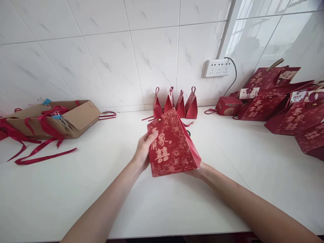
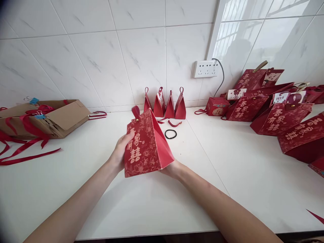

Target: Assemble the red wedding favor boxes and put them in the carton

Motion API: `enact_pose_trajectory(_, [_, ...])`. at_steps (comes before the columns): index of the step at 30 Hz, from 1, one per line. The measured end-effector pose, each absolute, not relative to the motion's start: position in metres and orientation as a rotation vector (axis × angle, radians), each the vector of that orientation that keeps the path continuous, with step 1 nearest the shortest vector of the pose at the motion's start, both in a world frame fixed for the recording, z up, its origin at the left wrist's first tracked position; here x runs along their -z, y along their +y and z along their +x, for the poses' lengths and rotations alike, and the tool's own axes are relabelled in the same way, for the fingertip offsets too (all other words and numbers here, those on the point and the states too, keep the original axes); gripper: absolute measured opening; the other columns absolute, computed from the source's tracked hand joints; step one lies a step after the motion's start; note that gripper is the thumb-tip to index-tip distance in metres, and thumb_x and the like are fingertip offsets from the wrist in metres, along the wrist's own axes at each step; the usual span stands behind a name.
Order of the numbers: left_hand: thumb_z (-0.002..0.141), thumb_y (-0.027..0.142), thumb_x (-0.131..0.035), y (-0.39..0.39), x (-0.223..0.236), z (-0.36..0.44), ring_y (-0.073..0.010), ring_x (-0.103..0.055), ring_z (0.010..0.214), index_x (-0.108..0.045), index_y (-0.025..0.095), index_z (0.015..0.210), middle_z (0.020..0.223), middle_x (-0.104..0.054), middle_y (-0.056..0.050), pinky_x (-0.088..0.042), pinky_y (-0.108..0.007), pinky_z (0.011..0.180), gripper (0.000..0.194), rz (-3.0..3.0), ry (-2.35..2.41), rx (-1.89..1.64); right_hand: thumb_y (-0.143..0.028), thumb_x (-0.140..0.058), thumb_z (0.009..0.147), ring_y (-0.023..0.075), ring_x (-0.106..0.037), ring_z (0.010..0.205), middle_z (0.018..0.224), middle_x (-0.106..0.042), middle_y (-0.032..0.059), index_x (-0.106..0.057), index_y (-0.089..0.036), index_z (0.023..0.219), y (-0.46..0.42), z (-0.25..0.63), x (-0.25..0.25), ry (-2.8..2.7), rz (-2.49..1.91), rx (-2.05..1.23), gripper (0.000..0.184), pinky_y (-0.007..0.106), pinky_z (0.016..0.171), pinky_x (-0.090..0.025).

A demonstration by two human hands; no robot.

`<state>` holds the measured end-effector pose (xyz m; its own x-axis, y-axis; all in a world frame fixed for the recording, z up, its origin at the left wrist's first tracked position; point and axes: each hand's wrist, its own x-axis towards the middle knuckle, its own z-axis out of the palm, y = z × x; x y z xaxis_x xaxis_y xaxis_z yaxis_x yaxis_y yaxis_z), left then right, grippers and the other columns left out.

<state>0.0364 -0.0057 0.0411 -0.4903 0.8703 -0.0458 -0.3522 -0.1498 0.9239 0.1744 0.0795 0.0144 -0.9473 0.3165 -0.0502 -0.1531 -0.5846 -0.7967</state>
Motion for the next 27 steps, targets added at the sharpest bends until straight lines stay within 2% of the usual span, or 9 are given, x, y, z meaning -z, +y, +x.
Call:
enact_pose_trajectory(2, [0.068,0.039,-0.073,-0.007,-0.045,0.033,-0.0178,-0.064,0.062,-0.058,0.017,0.090,0.079,-0.067,-0.004,-0.052,-0.029,0.059,0.035,0.598,1.232,-1.865,-0.047,-0.057,0.081,0.0194,-0.065,0.080,0.089,-0.069,0.0034,-0.063,-0.025,0.096,0.088,0.174,-0.016,-1.304,-0.278,-2.506,0.028,0.033,0.071,-0.052])
enact_pose_trajectory(4, [0.067,0.037,-0.073,-0.008,-0.048,0.030,-0.0191,-0.065,0.064,-0.058,0.017,0.091,0.080,-0.067,-0.004,-0.053,-0.030,0.060,0.034,0.577,1.252,-1.940,-0.063,-0.043,0.083,0.0237,-0.065,0.089,0.096,-0.069,0.0078,-0.063,-0.021,0.101,0.096,0.175,-0.018,-1.392,-0.297,-2.486,0.049,0.037,0.075,-0.052])
enact_pose_trajectory(6, [0.066,0.034,-0.074,-0.008,-0.048,0.028,-0.0199,-0.066,0.067,-0.058,0.018,0.090,0.081,-0.067,-0.003,-0.054,-0.030,0.062,0.033,0.605,1.287,-2.008,-0.068,-0.041,0.082,0.0248,-0.063,0.096,0.104,-0.067,0.0099,-0.062,-0.019,0.104,0.103,0.176,-0.019,-1.511,-0.306,-2.427,0.057,0.038,0.080,-0.051])
enact_pose_trajectory(9, [0.066,0.034,-0.076,-0.007,-0.045,0.027,-0.0210,-0.066,0.072,-0.058,0.018,0.088,0.082,-0.067,-0.002,-0.053,-0.030,0.063,0.032,0.705,1.327,-2.059,-0.053,-0.058,0.081,0.0214,-0.063,0.095,0.110,-0.066,0.0073,-0.060,-0.021,0.107,0.106,0.178,-0.019,-1.643,-0.328,-2.272,0.042,0.033,0.082,-0.049])
enact_pose_trajectory(11, [0.070,0.038,-0.073,-0.006,-0.041,0.027,-0.0209,-0.066,0.074,-0.058,0.018,0.088,0.084,-0.067,-0.002,-0.052,-0.029,0.065,0.031,0.759,1.344,-2.058,-0.045,-0.062,0.081,0.0199,-0.065,0.091,0.107,-0.067,0.0063,-0.060,-0.020,0.105,0.105,0.178,-0.018,-1.642,-0.347,-2.239,0.035,0.030,0.079,-0.050])
enact_pose_trajectory(15, [0.079,0.055,-0.056,-0.006,-0.036,0.027,-0.0214,-0.063,0.084,-0.059,0.018,0.091,0.094,-0.067,-0.005,-0.049,-0.028,0.067,0.039,0.884,1.290,-2.000,-0.047,-0.054,0.083,0.0223,-0.066,0.086,0.098,-0.069,0.0076,-0.061,-0.018,0.098,0.100,0.175,-0.018,-1.409,-0.462,-2.230,0.034,0.031,0.070,-0.054])
enact_pose_trajectory(20, [0.077,0.052,-0.061,-0.006,-0.034,0.031,-0.0221,-0.059,0.094,-0.053,0.021,0.114,0.116,-0.059,-0.008,-0.050,-0.030,0.071,0.048,1.056,1.225,-1.682,-0.042,-0.049,0.086,0.0220,-0.066,0.087,0.102,-0.068,0.0061,-0.057,-0.021,0.100,0.099,0.171,-0.025,-1.114,-0.582,-2.142,0.027,0.033,0.065,-0.059])
enact_pose_trajectory(23, [0.081,0.053,-0.055,-0.006,-0.035,0.031,-0.0210,-0.061,0.086,-0.051,0.022,0.119,0.115,-0.059,-0.010,-0.051,-0.029,0.063,0.049,1.078,1.134,-1.645,-0.044,-0.047,0.087,0.0206,-0.067,0.082,0.101,-0.068,0.0073,-0.056,-0.021,0.106,0.100,0.171,-0.027,-1.036,-0.607,-2.316,0.032,0.034,0.066,-0.059])
enact_pose_trajectory(27, [0.083,0.041,-0.057,-0.007,-0.039,0.031,-0.0201,-0.061,0.085,-0.052,0.024,0.122,0.120,-0.055,-0.010,-0.049,-0.027,0.061,0.043,1.163,1.131,-1.607,-0.039,-0.035,0.089,0.0182,-0.068,0.065,0.076,-0.068,0.0102,-0.059,-0.013,0.097,0.101,0.173,-0.026,-0.963,-0.616,-2.630,0.036,0.031,0.065,-0.057])
